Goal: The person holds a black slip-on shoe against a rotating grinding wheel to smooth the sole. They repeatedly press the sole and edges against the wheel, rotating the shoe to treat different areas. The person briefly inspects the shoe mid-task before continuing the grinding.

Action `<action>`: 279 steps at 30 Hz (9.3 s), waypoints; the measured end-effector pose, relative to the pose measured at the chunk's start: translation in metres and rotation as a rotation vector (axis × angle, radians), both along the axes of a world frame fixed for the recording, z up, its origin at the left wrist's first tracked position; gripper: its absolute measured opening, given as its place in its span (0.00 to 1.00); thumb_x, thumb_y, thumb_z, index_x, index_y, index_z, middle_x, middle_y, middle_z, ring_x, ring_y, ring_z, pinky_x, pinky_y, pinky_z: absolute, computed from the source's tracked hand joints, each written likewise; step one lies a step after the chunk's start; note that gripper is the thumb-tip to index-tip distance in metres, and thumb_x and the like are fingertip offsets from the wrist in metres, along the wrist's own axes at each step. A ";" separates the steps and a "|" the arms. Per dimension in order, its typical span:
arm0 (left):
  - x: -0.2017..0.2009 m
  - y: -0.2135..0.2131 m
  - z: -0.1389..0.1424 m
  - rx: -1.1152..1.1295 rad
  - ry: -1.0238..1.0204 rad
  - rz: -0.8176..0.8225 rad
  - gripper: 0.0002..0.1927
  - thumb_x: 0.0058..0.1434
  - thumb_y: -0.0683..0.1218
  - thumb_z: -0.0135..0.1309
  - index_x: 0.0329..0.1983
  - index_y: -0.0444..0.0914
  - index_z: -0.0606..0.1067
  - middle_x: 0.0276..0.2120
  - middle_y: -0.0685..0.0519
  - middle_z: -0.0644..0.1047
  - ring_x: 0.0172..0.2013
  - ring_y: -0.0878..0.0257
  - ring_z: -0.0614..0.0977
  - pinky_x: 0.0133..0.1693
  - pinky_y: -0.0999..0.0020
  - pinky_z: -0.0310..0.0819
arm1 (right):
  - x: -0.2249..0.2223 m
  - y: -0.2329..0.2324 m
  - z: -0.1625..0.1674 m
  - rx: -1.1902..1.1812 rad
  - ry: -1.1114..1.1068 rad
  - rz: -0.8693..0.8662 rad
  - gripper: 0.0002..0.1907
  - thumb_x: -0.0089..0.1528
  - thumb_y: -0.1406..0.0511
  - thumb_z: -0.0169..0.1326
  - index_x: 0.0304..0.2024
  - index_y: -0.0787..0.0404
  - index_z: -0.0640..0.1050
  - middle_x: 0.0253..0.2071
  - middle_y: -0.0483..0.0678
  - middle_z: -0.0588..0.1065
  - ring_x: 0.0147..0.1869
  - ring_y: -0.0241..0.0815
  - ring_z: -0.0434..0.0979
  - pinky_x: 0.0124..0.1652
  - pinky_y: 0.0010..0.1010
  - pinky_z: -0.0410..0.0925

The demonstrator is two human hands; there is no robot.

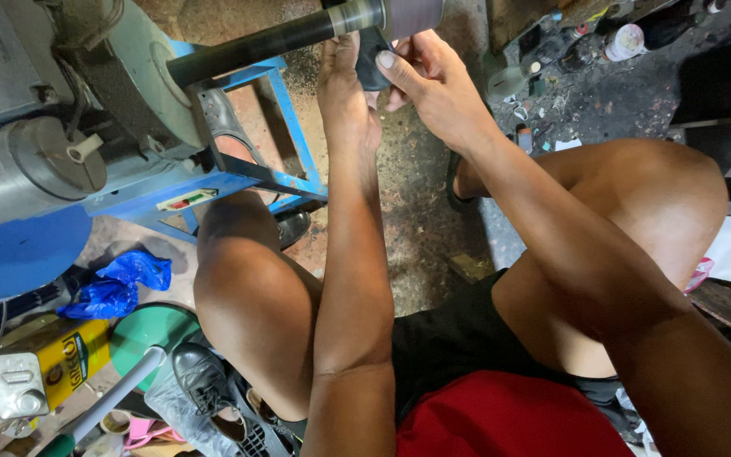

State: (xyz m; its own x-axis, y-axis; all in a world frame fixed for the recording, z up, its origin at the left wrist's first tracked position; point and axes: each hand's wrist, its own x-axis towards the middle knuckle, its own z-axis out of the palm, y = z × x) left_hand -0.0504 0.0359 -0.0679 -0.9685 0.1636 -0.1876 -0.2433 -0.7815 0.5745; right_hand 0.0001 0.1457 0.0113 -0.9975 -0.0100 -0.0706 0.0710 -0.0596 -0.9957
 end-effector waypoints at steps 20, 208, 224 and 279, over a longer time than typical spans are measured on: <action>0.014 -0.001 0.012 0.042 0.045 -0.025 0.12 0.75 0.51 0.50 0.49 0.37 0.73 0.37 0.47 0.82 0.33 0.65 0.83 0.30 0.71 0.76 | 0.017 -0.003 0.014 0.049 0.116 0.045 0.11 0.77 0.66 0.51 0.61 0.62 0.69 0.47 0.41 0.70 0.46 0.30 0.73 0.43 0.24 0.73; 0.113 -0.017 0.171 -0.357 0.687 -0.300 0.18 0.72 0.51 0.52 0.54 0.32 0.73 0.51 0.54 0.71 0.46 0.69 0.74 0.50 0.73 0.69 | 0.141 0.041 0.142 0.348 0.350 -0.055 0.08 0.69 0.69 0.58 0.39 0.61 0.70 0.33 0.41 0.69 0.33 0.28 0.70 0.33 0.19 0.63; 0.105 -0.009 0.128 -0.083 0.311 -0.577 0.17 0.68 0.50 0.50 0.54 0.35 0.72 0.40 0.45 0.80 0.33 0.59 0.83 0.29 0.65 0.77 | 0.130 0.057 0.157 1.029 0.726 0.123 0.43 0.54 0.58 0.75 0.68 0.59 0.72 0.53 0.48 0.72 0.44 0.41 0.76 0.40 0.29 0.74; 0.090 -0.037 0.042 -0.204 0.100 -0.538 0.20 0.74 0.53 0.43 0.52 0.36 0.78 0.36 0.51 0.80 0.32 0.65 0.80 0.35 0.70 0.76 | 0.131 0.107 0.129 0.497 0.205 -0.135 0.05 0.76 0.67 0.53 0.53 0.60 0.76 0.46 0.44 0.76 0.38 0.32 0.77 0.35 0.24 0.71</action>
State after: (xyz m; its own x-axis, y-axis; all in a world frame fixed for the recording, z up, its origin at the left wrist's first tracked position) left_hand 0.0397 -0.0010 -0.0261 -0.7739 0.6075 -0.1790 -0.5122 -0.4341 0.7411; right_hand 0.1306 0.2529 0.1407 -0.9814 0.1041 0.1616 -0.1028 0.4259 -0.8989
